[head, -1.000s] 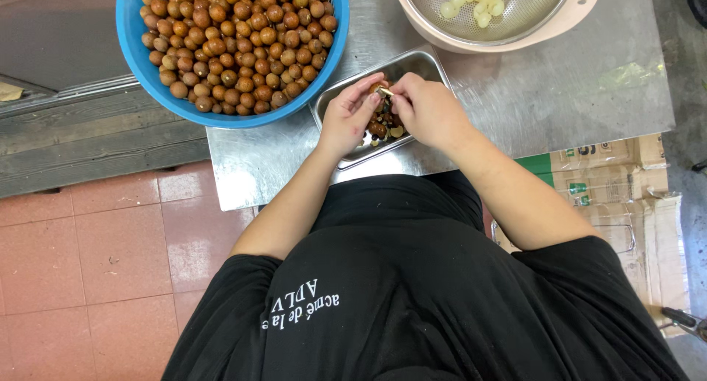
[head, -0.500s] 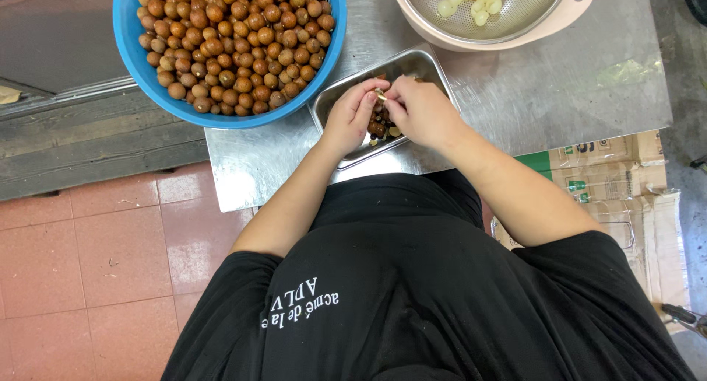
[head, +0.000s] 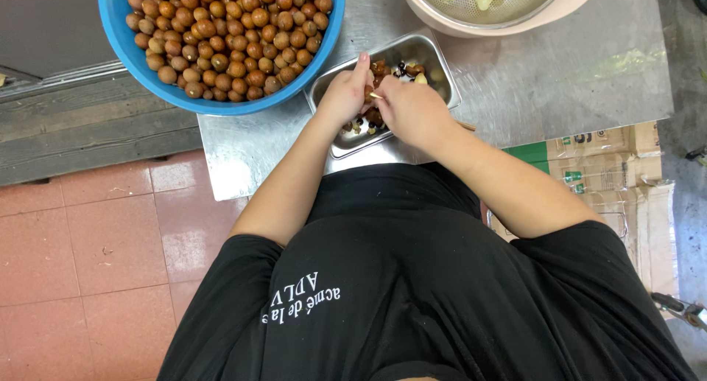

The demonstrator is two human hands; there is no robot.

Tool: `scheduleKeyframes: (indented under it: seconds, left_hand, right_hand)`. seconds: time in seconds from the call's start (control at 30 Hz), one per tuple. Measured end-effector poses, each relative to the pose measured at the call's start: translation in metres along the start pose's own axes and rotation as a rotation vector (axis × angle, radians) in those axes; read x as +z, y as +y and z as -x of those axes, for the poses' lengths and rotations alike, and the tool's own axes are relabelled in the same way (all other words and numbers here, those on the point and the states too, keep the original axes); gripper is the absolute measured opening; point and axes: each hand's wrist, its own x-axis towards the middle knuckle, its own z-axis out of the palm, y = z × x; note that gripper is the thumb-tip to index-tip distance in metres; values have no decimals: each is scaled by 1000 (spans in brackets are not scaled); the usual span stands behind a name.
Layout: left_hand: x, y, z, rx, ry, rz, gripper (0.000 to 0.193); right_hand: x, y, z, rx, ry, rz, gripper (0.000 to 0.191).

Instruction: The person repeatedly picks longans from a blue bowl, peels them by hand, and places the peeled fruit into a metal colander while discarding the shells into a rectangular metal tray. The process continues throughout the clip with consistent hand movements.

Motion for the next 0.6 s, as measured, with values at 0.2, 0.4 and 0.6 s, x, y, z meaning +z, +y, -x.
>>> scheduleKeyframes:
  seconds: [0.2, 0.4, 0.6]
  left_hand:
    - [-7, 9, 34, 802, 216, -255, 26]
    - [-1, 0, 30, 742, 327, -388, 25]
    - [7, -12, 14, 685, 361, -342, 51]
  right_hand:
    - [-14, 14, -16, 108, 35, -248, 16]
    - [-7, 9, -13, -3, 54, -28, 17]
    - [-1, 4, -6, -46, 65, 87, 17]
